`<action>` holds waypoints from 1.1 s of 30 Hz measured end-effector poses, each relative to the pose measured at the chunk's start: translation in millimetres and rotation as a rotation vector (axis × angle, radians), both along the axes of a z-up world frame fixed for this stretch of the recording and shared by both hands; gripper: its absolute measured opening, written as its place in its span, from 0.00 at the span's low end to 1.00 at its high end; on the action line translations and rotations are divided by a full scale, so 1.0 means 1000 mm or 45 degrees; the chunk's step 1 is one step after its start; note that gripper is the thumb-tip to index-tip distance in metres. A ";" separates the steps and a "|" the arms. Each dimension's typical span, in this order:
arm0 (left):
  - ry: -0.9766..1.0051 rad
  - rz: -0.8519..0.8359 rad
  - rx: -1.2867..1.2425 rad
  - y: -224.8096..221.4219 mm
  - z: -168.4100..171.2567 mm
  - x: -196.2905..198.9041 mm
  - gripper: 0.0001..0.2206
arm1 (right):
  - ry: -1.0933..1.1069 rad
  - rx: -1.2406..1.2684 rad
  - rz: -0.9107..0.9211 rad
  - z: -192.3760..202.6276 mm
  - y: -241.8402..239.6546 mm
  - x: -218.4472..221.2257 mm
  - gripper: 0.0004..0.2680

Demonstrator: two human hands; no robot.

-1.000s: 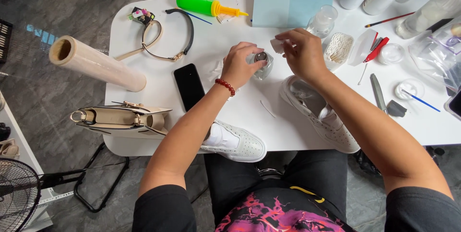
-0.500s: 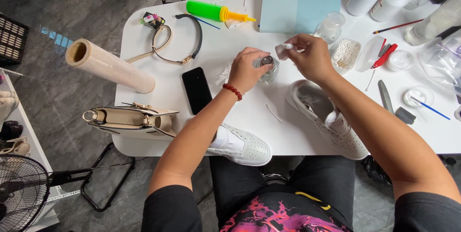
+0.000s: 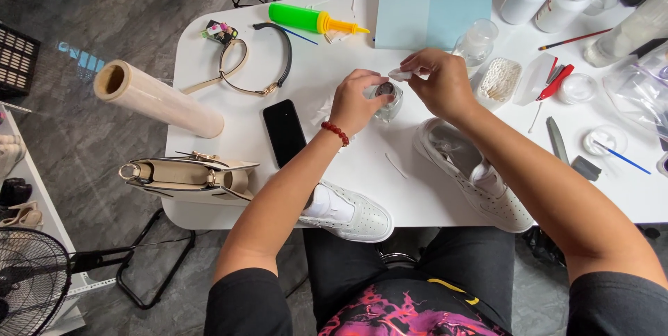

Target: Applying paint to the logo of a sneaker and cleaning the midsole.

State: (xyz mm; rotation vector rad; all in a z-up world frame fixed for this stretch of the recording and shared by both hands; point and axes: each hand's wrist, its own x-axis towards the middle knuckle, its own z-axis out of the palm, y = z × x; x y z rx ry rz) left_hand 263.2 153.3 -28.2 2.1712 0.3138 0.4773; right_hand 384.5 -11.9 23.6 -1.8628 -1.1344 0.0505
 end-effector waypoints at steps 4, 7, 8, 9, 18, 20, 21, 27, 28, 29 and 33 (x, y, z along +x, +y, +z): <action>0.000 0.023 -0.045 0.000 -0.001 0.002 0.16 | -0.209 0.059 0.151 -0.003 0.003 0.001 0.07; 0.025 0.045 -0.087 -0.001 -0.002 0.002 0.16 | -0.513 0.043 0.315 -0.002 0.007 -0.002 0.07; 0.019 0.038 -0.106 0.000 -0.003 0.001 0.16 | -0.570 -0.021 0.348 -0.010 0.008 0.000 0.07; 0.013 0.030 -0.126 0.000 -0.004 0.002 0.17 | -0.627 -0.087 0.379 -0.019 0.008 0.003 0.07; 0.037 -0.032 -0.178 -0.001 -0.005 0.001 0.26 | -0.881 -0.179 0.325 0.009 0.007 -0.008 0.08; 0.018 -0.027 -0.195 -0.001 -0.007 0.003 0.29 | -0.907 -0.190 0.345 -0.001 0.008 -0.005 0.08; 0.011 -0.036 -0.203 0.000 -0.009 0.002 0.31 | -0.923 -0.197 0.348 -0.008 0.008 -0.005 0.09; 0.095 -0.017 -0.259 -0.007 0.006 -0.002 0.38 | -0.973 -0.206 0.370 -0.007 0.004 -0.005 0.10; 0.093 -0.021 -0.253 -0.003 0.003 0.000 0.38 | -0.976 -0.202 0.365 -0.001 0.005 -0.007 0.10; 0.045 -0.042 -0.218 -0.003 -0.002 0.001 0.38 | -0.997 -0.175 0.349 0.005 0.005 -0.008 0.11; 0.015 -0.046 -0.166 -0.004 -0.002 0.001 0.39 | -1.089 -0.199 0.409 0.006 0.004 -0.009 0.13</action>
